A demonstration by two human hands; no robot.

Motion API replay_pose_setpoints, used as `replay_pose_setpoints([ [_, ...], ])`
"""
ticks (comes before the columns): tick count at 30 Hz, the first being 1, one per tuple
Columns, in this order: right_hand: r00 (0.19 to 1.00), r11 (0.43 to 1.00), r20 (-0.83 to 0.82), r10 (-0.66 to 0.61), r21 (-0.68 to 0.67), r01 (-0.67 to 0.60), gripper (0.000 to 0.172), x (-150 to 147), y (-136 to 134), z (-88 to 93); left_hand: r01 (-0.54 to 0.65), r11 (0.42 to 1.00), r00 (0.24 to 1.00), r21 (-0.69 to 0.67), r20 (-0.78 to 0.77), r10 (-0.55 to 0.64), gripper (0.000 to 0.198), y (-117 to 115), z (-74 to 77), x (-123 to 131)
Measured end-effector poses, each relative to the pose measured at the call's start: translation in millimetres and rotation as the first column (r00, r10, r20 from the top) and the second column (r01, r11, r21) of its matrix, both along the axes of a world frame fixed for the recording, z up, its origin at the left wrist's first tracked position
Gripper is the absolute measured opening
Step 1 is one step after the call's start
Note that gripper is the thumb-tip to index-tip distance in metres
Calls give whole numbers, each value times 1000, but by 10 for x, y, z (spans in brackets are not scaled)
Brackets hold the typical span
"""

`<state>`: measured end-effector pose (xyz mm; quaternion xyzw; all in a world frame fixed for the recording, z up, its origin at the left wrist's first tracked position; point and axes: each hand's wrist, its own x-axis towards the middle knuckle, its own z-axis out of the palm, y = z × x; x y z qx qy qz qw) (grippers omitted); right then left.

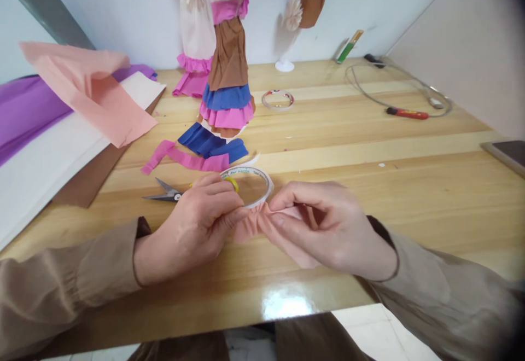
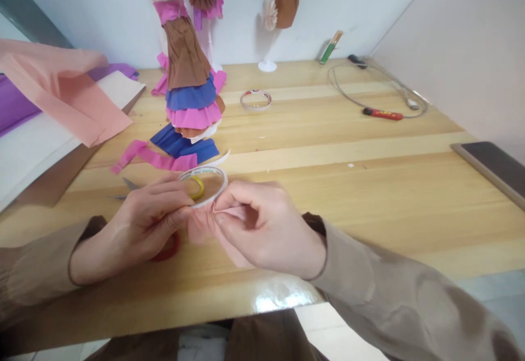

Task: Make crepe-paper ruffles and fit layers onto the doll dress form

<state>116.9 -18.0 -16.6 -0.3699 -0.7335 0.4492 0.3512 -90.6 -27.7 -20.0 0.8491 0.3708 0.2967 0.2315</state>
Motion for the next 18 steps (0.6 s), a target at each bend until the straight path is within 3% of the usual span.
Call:
replay_pose_setpoints([
  [10, 999, 999, 21, -48, -1, 48, 15, 4, 35, -26, 25, 999, 1000, 25, -13, -24, 32, 4, 10, 12],
  [15, 996, 1000, 91, -14, -14, 15, 14, 37, 68, 4, -59, 997, 998, 54, -31, 60, 28, -2, 6, -11],
  [18, 983, 998, 178, -37, 64, 26, 14, 83, 111, 34, -89, 989, 994, 114, -52, 96, 28, -9, 7, -13],
])
